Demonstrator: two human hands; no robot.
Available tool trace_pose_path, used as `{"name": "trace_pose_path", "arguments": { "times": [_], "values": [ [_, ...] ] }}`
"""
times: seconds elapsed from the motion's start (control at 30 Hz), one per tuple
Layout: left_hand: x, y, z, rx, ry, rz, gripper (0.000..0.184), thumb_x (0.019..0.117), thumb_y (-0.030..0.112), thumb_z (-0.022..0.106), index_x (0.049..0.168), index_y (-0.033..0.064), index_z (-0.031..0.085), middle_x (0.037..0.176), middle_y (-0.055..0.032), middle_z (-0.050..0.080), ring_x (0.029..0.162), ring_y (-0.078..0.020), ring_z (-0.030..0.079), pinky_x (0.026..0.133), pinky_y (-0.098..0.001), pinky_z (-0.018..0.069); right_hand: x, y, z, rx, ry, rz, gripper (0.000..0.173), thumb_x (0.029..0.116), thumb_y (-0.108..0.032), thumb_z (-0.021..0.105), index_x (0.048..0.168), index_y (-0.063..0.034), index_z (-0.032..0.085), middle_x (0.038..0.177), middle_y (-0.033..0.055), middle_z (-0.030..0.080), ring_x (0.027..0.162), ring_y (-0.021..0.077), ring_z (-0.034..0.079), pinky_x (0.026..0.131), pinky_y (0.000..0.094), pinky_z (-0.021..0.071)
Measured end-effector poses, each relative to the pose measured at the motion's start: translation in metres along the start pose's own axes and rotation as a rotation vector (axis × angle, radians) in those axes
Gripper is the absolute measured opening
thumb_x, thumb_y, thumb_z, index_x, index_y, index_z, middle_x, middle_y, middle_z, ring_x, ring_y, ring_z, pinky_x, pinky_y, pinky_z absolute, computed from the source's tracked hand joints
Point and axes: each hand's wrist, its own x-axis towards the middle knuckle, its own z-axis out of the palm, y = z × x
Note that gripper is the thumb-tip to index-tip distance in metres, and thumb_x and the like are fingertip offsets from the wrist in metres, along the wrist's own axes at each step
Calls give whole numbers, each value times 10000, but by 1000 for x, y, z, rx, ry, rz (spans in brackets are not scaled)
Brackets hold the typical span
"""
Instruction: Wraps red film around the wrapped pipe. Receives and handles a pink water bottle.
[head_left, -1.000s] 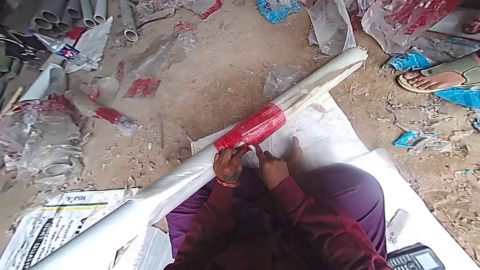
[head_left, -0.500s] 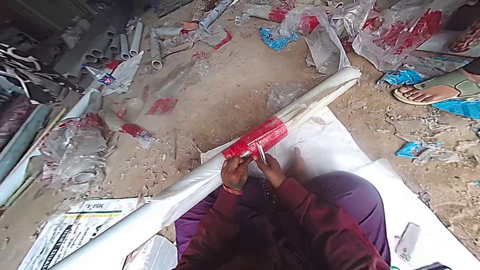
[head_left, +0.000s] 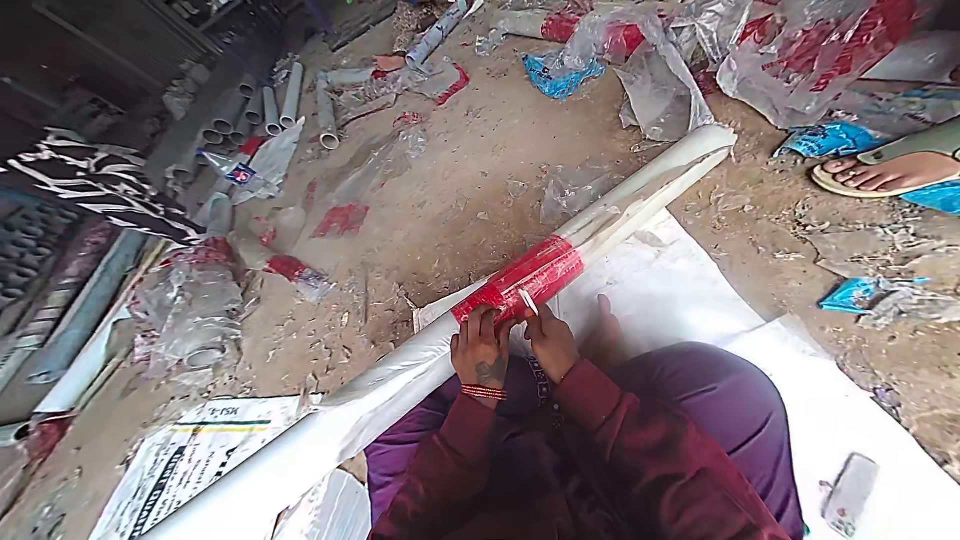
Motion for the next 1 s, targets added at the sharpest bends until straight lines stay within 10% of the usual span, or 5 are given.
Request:
{"name": "trace_pose_path", "arguments": {
  "times": [0.17, 0.7, 1.0],
  "values": [
    [1, -17, 14, -111, 90, 93, 143, 866, 148, 735, 940, 59, 818, 1042, -124, 780, 845, -329, 745, 674, -481, 567, -17, -16, -20, -390, -115, 9, 415, 1130, -205, 334, 1460, 4, 474, 1186, 273, 682, 1110, 439, 677, 954, 565, 510],
    [1, -36, 33, -116, 196, 217, 193, 878, 128, 626, 795, 95, 797, 955, -66, 792, 735, -245, 722, 614, -394, 528, -5, 16, 13, -624, 368, -447, 323, 917, 65, 579, 1203, 33, 726, 870, 245, 731, 767, 434, 734, 632, 516, 582],
    [2, -43, 35, -161, 213, 270, 206, 896, 136, 630, 765, 100, 785, 946, -46, 794, 715, -225, 710, 630, -369, 529, -21, -8, -3, -779, 53, -151, 409, 982, 6, 510, 1379, 16, 608, 1064, 264, 722, 929, 450, 723, 742, 551, 561]
  ]
}}
